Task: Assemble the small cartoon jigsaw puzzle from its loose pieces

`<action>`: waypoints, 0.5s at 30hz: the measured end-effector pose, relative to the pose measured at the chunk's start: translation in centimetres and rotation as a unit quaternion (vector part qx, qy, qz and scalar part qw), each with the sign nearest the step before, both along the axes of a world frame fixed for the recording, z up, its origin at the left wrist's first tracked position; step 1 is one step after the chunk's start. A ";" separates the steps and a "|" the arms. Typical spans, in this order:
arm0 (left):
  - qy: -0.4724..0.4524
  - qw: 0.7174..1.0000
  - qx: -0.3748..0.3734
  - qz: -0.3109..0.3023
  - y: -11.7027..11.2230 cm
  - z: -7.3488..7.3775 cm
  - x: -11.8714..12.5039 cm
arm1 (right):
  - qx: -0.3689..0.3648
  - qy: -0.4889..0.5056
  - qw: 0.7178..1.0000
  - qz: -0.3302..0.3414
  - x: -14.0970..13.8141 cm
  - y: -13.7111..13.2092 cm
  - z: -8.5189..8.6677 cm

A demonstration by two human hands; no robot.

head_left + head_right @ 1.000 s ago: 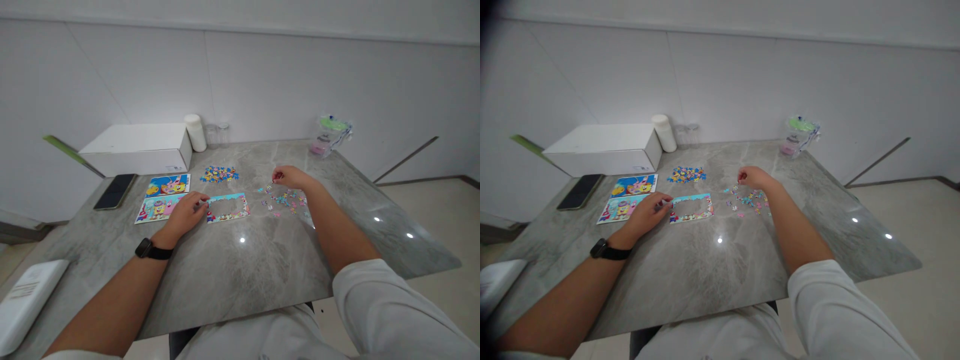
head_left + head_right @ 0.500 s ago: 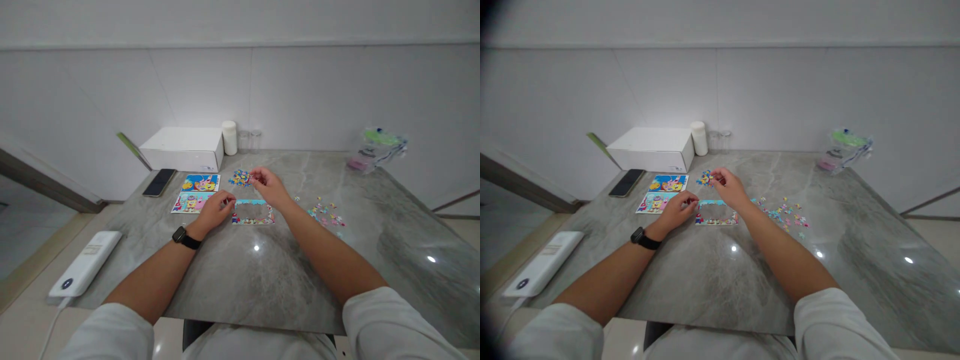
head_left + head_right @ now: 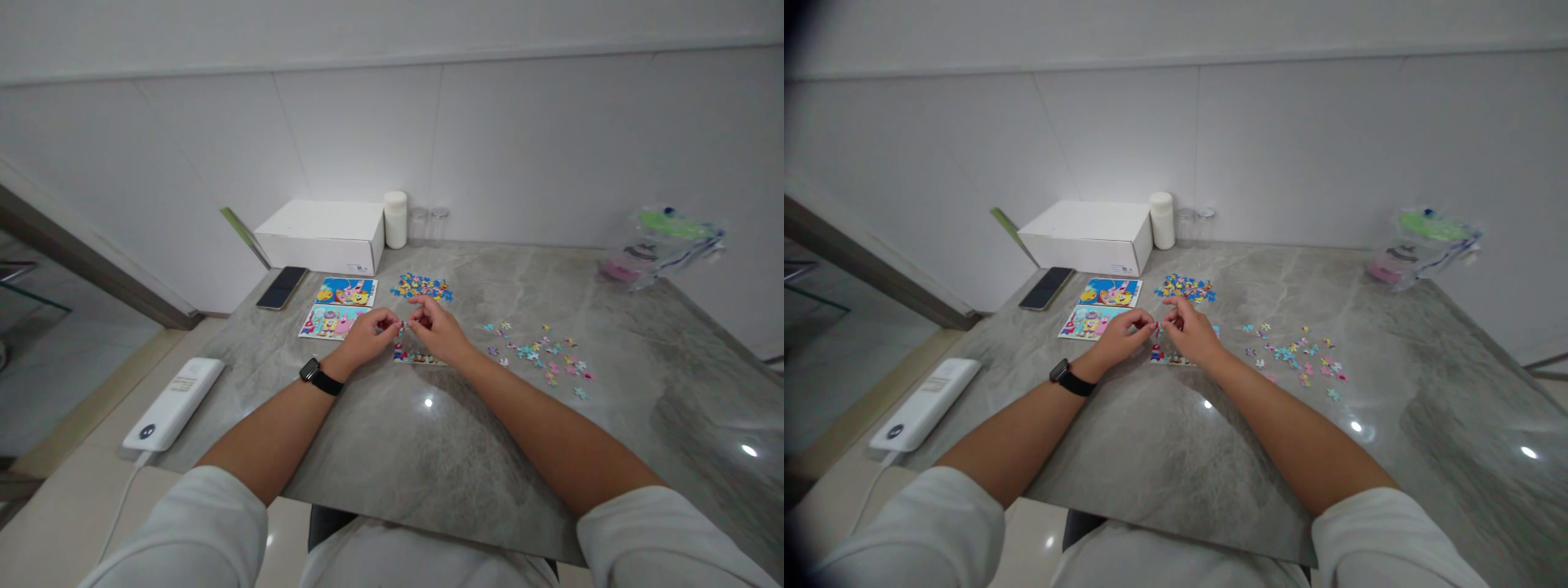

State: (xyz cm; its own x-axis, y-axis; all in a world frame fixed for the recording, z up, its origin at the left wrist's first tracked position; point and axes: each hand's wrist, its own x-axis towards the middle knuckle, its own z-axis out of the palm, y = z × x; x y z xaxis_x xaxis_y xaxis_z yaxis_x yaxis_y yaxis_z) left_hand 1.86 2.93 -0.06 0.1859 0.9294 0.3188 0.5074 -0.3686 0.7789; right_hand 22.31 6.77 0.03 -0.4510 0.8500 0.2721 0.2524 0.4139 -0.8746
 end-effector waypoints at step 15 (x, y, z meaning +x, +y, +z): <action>-0.160 0.982 -0.100 0.030 0.0 0.4 0.5 | 0.219 -0.051 0.973 -0.052 0.6 -0.1 -0.3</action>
